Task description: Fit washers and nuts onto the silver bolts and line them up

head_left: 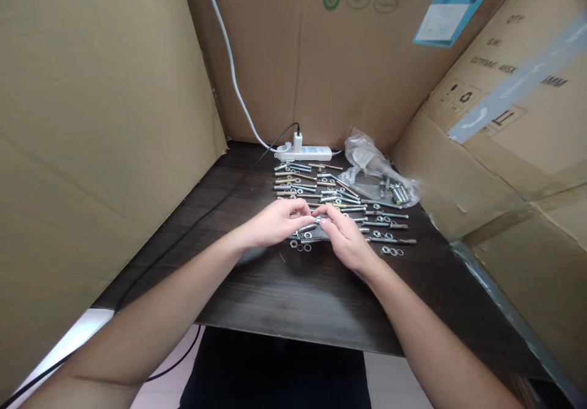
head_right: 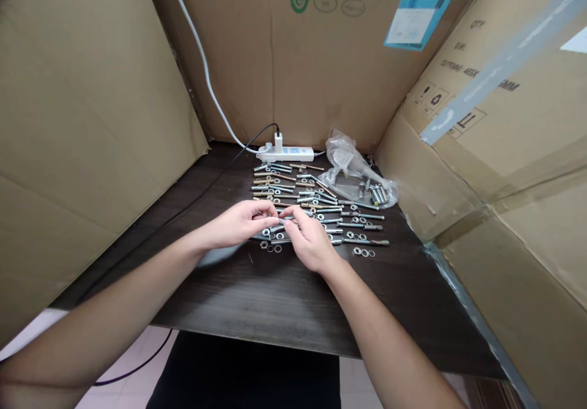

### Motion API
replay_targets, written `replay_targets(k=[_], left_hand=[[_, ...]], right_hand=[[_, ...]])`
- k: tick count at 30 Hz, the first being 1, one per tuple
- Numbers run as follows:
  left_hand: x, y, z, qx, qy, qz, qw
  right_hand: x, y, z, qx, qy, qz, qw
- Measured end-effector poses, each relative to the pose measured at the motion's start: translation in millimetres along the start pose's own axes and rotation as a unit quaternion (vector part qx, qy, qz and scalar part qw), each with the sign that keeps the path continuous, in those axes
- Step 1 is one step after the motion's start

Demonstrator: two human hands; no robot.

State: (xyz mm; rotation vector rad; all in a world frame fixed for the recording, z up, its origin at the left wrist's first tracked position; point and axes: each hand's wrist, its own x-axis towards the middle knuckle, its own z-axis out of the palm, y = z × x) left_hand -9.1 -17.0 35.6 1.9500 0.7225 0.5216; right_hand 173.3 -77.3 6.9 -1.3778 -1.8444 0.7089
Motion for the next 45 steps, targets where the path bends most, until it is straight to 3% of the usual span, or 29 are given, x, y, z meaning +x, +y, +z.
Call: replay_targets(k=[8, 14, 24, 32, 45], left_hand=[[-36.2, -3.9, -23.4, 0.085, 0.032, -0.075, 0.993], [-61.5, -22.6, -18.0, 0.101, 0.026, -0.125, 0.987], [-58.8, -32.0, -9.8, 0.174, 0.018, -0.083, 0.981], [-63.7, -31.4, -9.8, 0.192, 0.049, -0.077, 0.977], [-66.3, -32.7, 0.7, 0.178, 0.074, -0.053, 0.980]], right_hand=[[-1.6, -12.9, -4.5, -0.142, -0.038, 0.008, 0.989], [-5.7, -20.8, -8.5, -0.203, -0.097, -0.012, 0.974], [-34.2, -20.5, -2.4, -0.249, -0.120, -0.014, 0.961], [-33.0, -14.8, 15.0, -0.290, -0.097, -0.036, 0.951], [-32.2, -4.0, 15.6, -0.290, -0.077, -0.032, 0.953]])
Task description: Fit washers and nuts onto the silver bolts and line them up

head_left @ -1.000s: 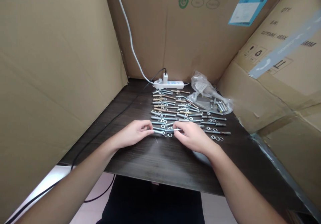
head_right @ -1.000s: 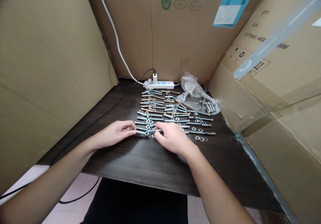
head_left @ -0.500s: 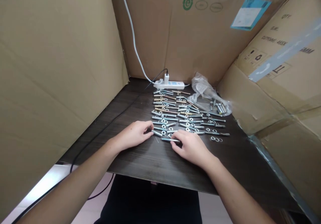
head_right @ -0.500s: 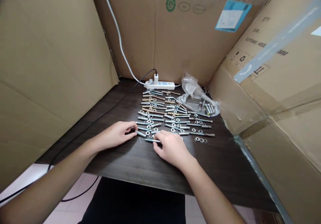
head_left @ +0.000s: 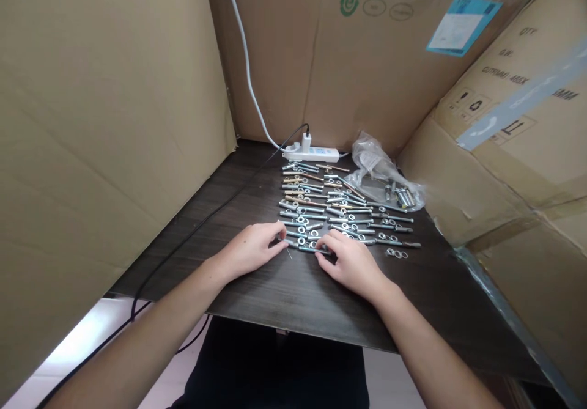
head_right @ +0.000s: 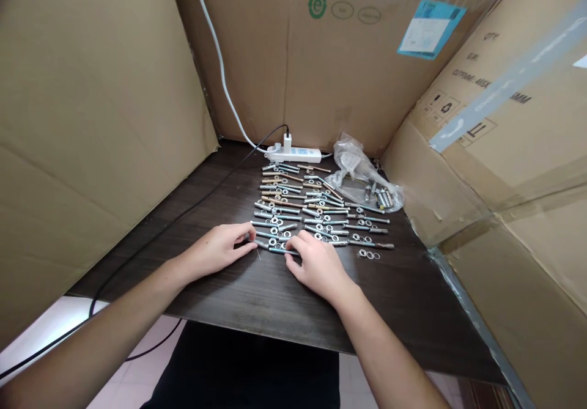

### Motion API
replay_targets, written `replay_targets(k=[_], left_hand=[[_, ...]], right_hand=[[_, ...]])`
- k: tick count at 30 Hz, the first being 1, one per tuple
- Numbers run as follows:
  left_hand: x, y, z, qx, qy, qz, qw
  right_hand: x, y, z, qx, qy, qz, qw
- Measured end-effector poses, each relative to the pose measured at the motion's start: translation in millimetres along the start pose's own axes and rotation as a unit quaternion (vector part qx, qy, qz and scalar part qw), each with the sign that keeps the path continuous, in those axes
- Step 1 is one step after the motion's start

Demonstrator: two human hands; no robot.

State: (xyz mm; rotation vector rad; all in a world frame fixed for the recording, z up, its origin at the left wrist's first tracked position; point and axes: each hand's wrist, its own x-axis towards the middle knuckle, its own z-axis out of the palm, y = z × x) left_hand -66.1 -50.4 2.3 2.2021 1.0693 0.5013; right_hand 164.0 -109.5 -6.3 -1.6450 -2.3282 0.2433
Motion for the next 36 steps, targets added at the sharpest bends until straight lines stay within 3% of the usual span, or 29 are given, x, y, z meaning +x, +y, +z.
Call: replay_targets(k=[6, 16, 21, 29, 36], left_hand=[[-3.3, 3.0, 0.5, 0.012, -0.022, 0.044, 0.999], [-9.0, 7.8, 8.1, 0.158, -0.102, 0.084, 0.979], [-10.3, 12.4, 17.1, 0.179, -0.093, 0.079, 0.976], [-17.0, 5.9, -1.8, 0.056, -0.016, 0.005, 0.998], [-18.2, 12.4, 13.2, 0.137, -0.049, 0.089, 0.985]], right_hand=[[-1.7, -6.8, 0.2, -0.002, 0.027, -0.031, 0.999], [-4.6, -10.9, 3.3, 0.012, 0.045, -0.095, 0.994], [-6.9, -16.3, 4.9, 0.015, 0.021, -0.121, 0.992], [-5.0, -26.0, 12.5, -0.015, 0.035, -0.171, 0.984], [-9.1, -27.4, 10.6, -0.041, 0.026, -0.153, 0.987]])
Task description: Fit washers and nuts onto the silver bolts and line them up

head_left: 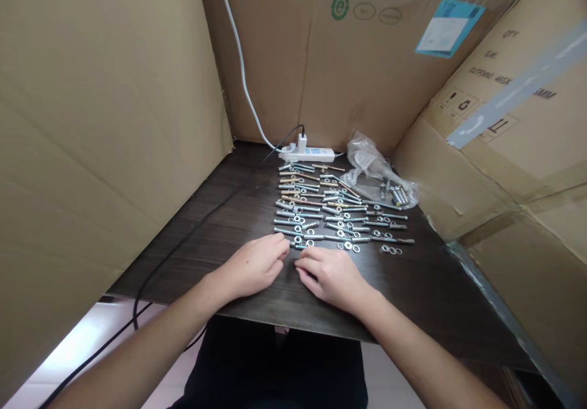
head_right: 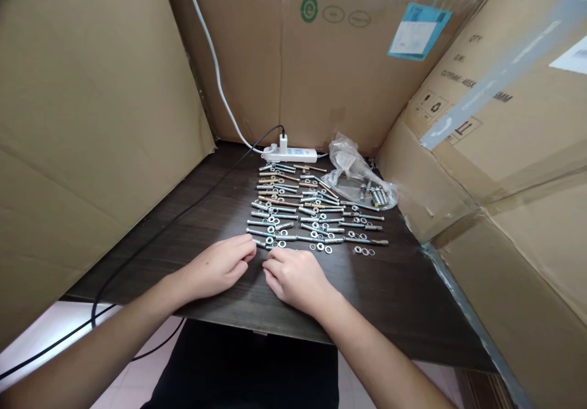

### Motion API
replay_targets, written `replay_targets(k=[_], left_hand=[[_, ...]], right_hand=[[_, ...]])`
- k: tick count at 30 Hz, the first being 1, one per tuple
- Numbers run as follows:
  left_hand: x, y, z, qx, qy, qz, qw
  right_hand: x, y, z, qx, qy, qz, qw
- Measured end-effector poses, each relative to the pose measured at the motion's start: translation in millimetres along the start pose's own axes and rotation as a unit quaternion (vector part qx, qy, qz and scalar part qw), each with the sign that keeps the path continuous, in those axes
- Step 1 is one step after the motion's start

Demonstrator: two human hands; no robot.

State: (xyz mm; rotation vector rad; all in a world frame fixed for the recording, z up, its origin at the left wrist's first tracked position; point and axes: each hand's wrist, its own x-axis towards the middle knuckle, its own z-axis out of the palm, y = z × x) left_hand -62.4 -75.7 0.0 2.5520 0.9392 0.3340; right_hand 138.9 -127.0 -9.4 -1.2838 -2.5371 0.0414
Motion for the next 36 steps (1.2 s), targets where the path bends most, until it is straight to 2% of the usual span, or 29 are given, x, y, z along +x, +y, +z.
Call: replay_targets(k=[7, 15, 21, 26, 31, 36], left_hand=[[10.5, 13.9, 12.7, 0.104, -0.040, 0.069, 0.991], [15.8, 21.6, 8.4, 0.011, -0.052, 0.048, 0.997], [12.9, 19.5, 7.2, -0.055, 0.001, 0.000, 0.998], [4.4, 15.0, 5.6, -0.049, 0.038, -0.029, 0.998], [-2.9, 19.2, 7.2, -0.011, 0.019, 0.003, 1.000], [-2.1, 45.2, 21.4, 0.016, -0.004, 0.042, 0.999]], right_hand=[[-27.0, 7.1, -7.3, 0.026, -0.001, 0.074, 0.997], [-55.7, 14.9, -29.0, 0.058, -0.055, 0.156, 0.984], [-50.0, 14.9, -39.2, 0.044, -0.094, 0.179, 0.978], [-43.2, 12.2, -39.7, -0.018, -0.107, 0.201, 0.974], [-37.9, 9.6, -38.0, -0.048, -0.106, 0.202, 0.972], [-34.9, 8.9, -36.2, -0.044, -0.102, 0.206, 0.972]])
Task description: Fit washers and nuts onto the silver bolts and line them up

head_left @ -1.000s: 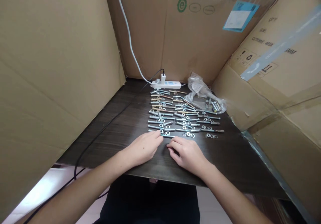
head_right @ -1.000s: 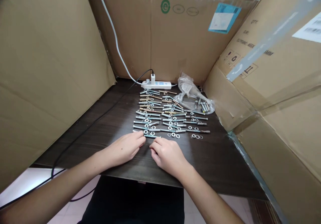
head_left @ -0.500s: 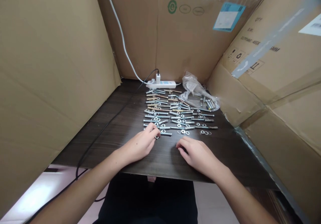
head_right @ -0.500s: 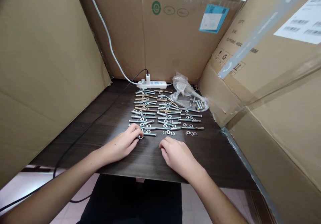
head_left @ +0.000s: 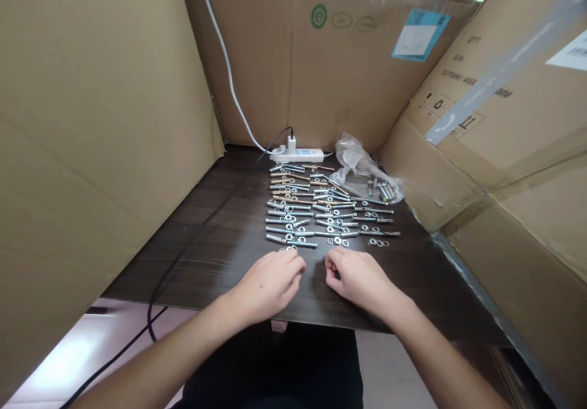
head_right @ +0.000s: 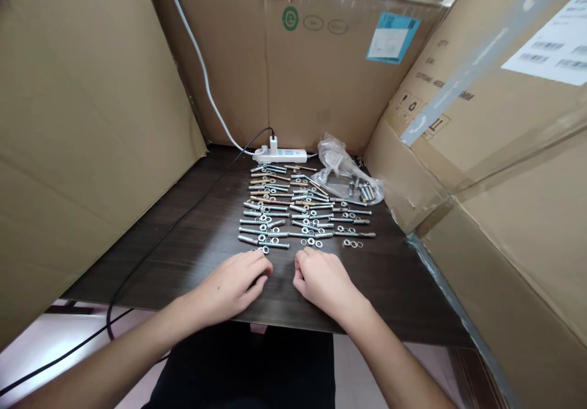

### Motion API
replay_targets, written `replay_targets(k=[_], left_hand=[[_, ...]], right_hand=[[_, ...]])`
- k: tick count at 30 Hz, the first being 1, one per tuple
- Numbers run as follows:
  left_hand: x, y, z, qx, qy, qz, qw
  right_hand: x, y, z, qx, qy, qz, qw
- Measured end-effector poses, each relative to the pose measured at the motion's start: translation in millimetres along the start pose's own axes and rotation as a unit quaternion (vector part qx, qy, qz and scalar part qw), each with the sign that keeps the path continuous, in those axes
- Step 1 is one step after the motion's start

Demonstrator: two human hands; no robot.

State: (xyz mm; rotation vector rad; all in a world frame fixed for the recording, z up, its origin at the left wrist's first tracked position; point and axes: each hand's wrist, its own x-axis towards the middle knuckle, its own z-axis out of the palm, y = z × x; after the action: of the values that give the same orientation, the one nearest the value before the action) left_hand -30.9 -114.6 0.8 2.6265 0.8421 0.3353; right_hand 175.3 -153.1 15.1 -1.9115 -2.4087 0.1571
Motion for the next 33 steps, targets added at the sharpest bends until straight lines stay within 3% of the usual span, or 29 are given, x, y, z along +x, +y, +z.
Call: replay_targets(k=[7, 12, 20, 25, 30, 33], left_hand=[[3.7, 24.3, 25.0, 0.049, 0.003, 0.003, 0.999], [-5.6, 31.7, 22.5, 0.042, -0.004, 0.007, 0.999], [-20.1, 38.6, 27.3, 0.049, -0.028, 0.076, 0.996], [-22.0, 39.1, 29.8, 0.049, -0.028, 0.086, 0.995], [-23.9, 44.6, 26.4, 0.018, -0.008, 0.098, 0.995], [-26.1, 46.4, 21.8, -0.023, 0.000, 0.098, 0.995]], right_hand=[[-23.4, -3.3, 12.2, 0.054, 0.044, -0.046, 0.997], [-50.7, -7.5, 25.4, 0.094, 0.119, -0.070, 0.986], [-82.1, -4.1, 48.5, 0.097, 0.239, -0.155, 0.954], [-90.3, -0.8, 57.4, 0.095, 0.274, -0.193, 0.938], [-90.4, -4.4, 56.2, 0.165, 0.306, -0.185, 0.919], [-83.2, 0.5, 35.9, 0.235, 0.340, -0.142, 0.899]])
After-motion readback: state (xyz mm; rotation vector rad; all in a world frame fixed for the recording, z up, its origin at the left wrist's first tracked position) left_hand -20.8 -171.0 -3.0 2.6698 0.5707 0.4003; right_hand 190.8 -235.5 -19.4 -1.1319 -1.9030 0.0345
